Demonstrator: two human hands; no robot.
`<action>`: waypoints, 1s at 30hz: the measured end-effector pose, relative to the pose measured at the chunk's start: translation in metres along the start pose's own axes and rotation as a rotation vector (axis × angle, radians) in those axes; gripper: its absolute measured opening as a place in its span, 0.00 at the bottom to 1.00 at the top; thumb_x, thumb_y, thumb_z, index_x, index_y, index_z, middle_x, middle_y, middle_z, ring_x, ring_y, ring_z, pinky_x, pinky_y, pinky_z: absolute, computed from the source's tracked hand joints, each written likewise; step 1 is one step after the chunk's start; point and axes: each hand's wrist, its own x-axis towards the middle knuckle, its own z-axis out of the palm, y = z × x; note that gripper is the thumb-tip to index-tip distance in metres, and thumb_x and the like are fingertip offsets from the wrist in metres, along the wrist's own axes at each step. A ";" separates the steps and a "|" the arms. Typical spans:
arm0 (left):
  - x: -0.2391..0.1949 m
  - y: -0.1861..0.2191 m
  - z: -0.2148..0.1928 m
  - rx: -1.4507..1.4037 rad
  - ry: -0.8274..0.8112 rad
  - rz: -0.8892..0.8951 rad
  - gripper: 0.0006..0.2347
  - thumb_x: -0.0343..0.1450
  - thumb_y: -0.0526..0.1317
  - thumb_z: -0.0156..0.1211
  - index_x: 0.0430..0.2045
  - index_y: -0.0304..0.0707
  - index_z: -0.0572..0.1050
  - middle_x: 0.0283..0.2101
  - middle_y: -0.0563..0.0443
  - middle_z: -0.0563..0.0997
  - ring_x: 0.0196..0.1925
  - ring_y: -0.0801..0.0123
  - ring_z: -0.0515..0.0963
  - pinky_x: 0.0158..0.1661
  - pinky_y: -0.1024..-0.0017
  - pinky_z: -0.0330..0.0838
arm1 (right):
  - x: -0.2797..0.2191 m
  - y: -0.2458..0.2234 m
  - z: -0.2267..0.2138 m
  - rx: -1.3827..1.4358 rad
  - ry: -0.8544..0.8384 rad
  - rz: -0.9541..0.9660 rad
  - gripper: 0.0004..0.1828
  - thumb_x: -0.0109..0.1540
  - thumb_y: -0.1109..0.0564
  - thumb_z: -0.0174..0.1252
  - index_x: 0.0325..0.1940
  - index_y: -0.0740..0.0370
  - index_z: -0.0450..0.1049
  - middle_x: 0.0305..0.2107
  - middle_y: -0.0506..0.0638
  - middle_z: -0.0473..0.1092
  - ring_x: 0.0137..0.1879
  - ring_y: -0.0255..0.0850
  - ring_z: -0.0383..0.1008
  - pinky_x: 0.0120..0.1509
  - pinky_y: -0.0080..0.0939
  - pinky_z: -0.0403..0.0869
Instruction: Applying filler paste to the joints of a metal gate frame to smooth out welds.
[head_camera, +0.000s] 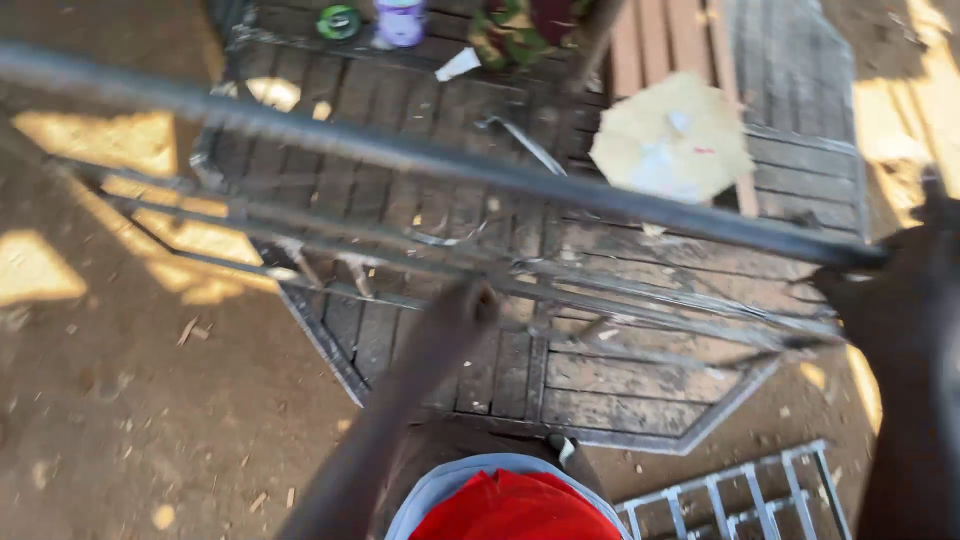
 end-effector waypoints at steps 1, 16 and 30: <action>-0.019 0.024 -0.028 0.005 -0.023 0.024 0.08 0.73 0.42 0.46 0.24 0.45 0.69 0.24 0.51 0.74 0.25 0.65 0.72 0.28 0.60 0.60 | -0.005 -0.018 -0.018 -0.023 0.002 0.025 0.28 0.50 0.54 0.78 0.41 0.80 0.75 0.80 0.73 0.60 0.70 0.62 0.72 0.66 0.50 0.72; -0.026 0.057 -0.151 1.172 0.102 0.088 0.23 0.62 0.72 0.61 0.31 0.59 0.73 0.32 0.63 0.83 0.38 0.61 0.86 0.42 0.59 0.77 | -0.031 -0.043 -0.046 0.080 0.093 -0.042 0.52 0.45 0.65 0.68 0.75 0.69 0.63 0.52 0.63 0.63 0.57 0.63 0.68 0.58 0.69 0.68; -0.142 -0.123 -0.246 0.554 0.583 -0.043 0.16 0.57 0.48 0.77 0.21 0.32 0.81 0.14 0.41 0.72 0.17 0.60 0.68 0.27 0.66 0.60 | 0.157 -0.144 -0.059 0.425 0.234 -0.385 0.54 0.47 0.63 0.77 0.75 0.68 0.64 0.55 0.62 0.59 0.50 0.53 0.66 0.45 0.52 0.72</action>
